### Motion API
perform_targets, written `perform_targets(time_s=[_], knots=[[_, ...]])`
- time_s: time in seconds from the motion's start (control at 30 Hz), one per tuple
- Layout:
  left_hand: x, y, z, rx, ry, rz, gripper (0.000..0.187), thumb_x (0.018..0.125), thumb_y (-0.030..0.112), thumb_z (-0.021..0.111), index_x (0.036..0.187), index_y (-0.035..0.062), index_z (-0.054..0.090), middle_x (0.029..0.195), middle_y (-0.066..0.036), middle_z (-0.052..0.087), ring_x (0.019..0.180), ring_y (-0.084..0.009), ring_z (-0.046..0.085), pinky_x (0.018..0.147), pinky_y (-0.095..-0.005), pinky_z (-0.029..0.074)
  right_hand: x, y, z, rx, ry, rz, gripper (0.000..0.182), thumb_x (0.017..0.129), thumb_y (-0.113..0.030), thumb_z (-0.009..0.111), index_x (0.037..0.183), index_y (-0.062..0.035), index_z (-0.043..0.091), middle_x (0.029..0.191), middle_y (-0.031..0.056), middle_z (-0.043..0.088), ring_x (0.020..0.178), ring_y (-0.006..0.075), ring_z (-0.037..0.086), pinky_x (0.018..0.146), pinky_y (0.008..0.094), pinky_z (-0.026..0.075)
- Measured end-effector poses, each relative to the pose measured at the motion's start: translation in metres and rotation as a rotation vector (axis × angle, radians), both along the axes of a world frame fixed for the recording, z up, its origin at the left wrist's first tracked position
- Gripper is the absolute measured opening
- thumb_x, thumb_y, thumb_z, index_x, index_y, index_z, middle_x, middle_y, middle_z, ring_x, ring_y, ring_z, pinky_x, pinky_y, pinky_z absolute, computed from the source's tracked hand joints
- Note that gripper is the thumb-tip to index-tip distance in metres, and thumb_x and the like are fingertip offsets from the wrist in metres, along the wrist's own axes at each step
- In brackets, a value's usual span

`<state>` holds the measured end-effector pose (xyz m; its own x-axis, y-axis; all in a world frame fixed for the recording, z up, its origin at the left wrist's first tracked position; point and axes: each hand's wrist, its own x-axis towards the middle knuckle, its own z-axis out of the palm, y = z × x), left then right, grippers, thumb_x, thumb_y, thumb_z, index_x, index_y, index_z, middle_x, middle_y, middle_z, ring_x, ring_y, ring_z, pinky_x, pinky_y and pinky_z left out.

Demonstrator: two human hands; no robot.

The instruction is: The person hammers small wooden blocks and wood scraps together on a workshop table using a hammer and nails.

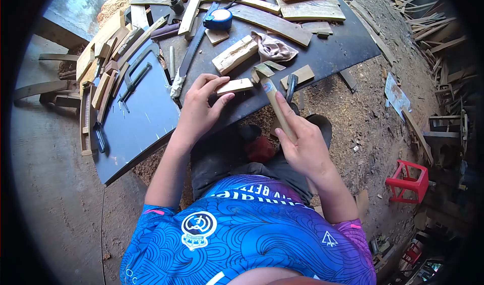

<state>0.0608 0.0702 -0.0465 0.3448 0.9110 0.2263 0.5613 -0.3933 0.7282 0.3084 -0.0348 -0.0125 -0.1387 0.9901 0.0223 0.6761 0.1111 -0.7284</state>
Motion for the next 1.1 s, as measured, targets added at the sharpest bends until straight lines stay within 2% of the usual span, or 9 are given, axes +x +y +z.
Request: perform_targets(time_s=[0.1, 0.33, 0.43, 0.5, 0.67, 0.73, 0.77, 0.87, 1.1], knots=[[-0.002, -0.002, -0.002, -0.054, -0.008, -0.006, 0.037, 0.089, 0.012, 0.078, 0.125, 0.0030, 0.071, 0.113, -0.011, 0.067, 0.108, -0.0236, 0.065, 0.092, -0.0342, 0.051, -0.002, 0.001, -0.004, 0.114, 0.020, 0.046, 0.080, 0.092, -0.006, 0.065, 0.163, -0.0180, 0.031, 0.081, 0.0185, 0.060, 0.073, 0.0390, 0.062, 0.071, 0.0497, 0.051], [-0.002, -0.005, -0.004, -0.082, -0.073, 0.007, 0.050, 0.089, 0.007, 0.078, 0.137, 0.0069, 0.064, 0.121, -0.009, 0.067, 0.109, -0.0187, 0.066, 0.093, -0.0327, 0.052, -0.009, -0.002, 0.011, 0.074, 0.060, 0.035, 0.080, 0.091, -0.004, 0.066, 0.163, -0.0180, 0.034, 0.083, 0.0180, 0.062, 0.073, 0.0382, 0.062, 0.072, 0.0473, 0.052], [0.000, -0.003, -0.020, -0.127, -0.194, 0.059, 0.051, 0.088, 0.007, 0.077, 0.137, 0.0055, 0.063, 0.124, -0.013, 0.066, 0.110, -0.0230, 0.069, 0.095, -0.0353, 0.054, -0.013, -0.003, 0.011, 0.169, 0.124, 0.088, 0.081, 0.090, -0.003, 0.067, 0.162, -0.0181, 0.034, 0.085, 0.0175, 0.063, 0.074, 0.0378, 0.063, 0.074, 0.0465, 0.053], [0.001, -0.002, -0.025, -0.283, -0.523, 0.042, 0.049, 0.091, 0.002, 0.076, 0.138, 0.0008, 0.062, 0.129, -0.012, 0.066, 0.115, -0.0173, 0.066, 0.100, -0.0304, 0.053, -0.015, -0.004, 0.007, 0.139, 0.157, 0.101, 0.082, 0.089, -0.002, 0.068, 0.163, -0.0185, 0.034, 0.088, 0.0177, 0.065, 0.077, 0.0379, 0.065, 0.076, 0.0462, 0.054], [0.001, -0.004, -0.017, -0.448, -0.698, 0.067, 0.044, 0.093, 0.005, 0.076, 0.134, -0.0032, 0.063, 0.122, -0.012, 0.070, 0.115, -0.0184, 0.067, 0.099, -0.0309, 0.054, -0.014, -0.001, -0.002, 0.149, 0.223, 0.005, 0.081, 0.090, -0.005, 0.070, 0.161, -0.0061, 0.032, 0.093, 0.0199, 0.068, 0.079, 0.0355, 0.068, 0.080, 0.0457, 0.056], [0.002, -0.005, -0.010, -0.548, -0.739, 0.081, 0.043, 0.093, 0.007, 0.077, 0.133, -0.0033, 0.064, 0.120, -0.012, 0.072, 0.114, -0.0186, 0.068, 0.098, -0.0304, 0.054, -0.011, 0.002, -0.006, 0.013, 0.366, -0.090, 0.072, 0.092, -0.008, 0.072, 0.155, 0.0025, 0.037, 0.090, 0.0135, 0.068, 0.071, 0.0220, 0.068, 0.070, 0.0394, 0.058], [0.003, -0.007, -0.008, -0.596, -0.795, 0.063, 0.043, 0.093, 0.008, 0.077, 0.133, -0.0027, 0.064, 0.119, -0.012, 0.072, 0.112, -0.0179, 0.068, 0.095, -0.0290, 0.055, -0.012, 0.003, -0.003, 0.016, 0.362, -0.101, 0.072, 0.092, -0.008, 0.072, 0.155, 0.0025, 0.037, 0.090, 0.0135, 0.068, 0.071, 0.0220, 0.068, 0.070, 0.0394, 0.058], [0.010, -0.012, 0.000, -0.654, -0.880, -0.007, 0.042, 0.093, 0.009, 0.078, 0.131, -0.0022, 0.066, 0.116, -0.010, 0.073, 0.105, -0.0149, 0.069, 0.091, -0.0263, 0.055, -0.023, 0.014, 0.008, -0.119, 0.820, -0.250, 0.053, 0.095, -0.009, 0.074, 0.137, 0.0008, 0.044, 0.082, 0.0006, 0.059, 0.056, 0.0060, 0.058, 0.047, 0.0212, 0.048], [0.019, -0.013, -0.002, -0.409, -0.737, -0.003, 0.044, 0.091, 0.007, 0.079, 0.132, -0.0010, 0.065, 0.118, -0.010, 0.072, 0.104, -0.0140, 0.069, 0.091, -0.0283, 0.055, -0.019, 0.035, 0.015, -0.033, 0.929, -0.276, 0.047, 0.095, -0.005, 0.071, 0.131, -0.0007, 0.041, 0.081, 0.0026, 0.059, 0.055, 0.0064, 0.059, 0.043, 0.0208, 0.049]])
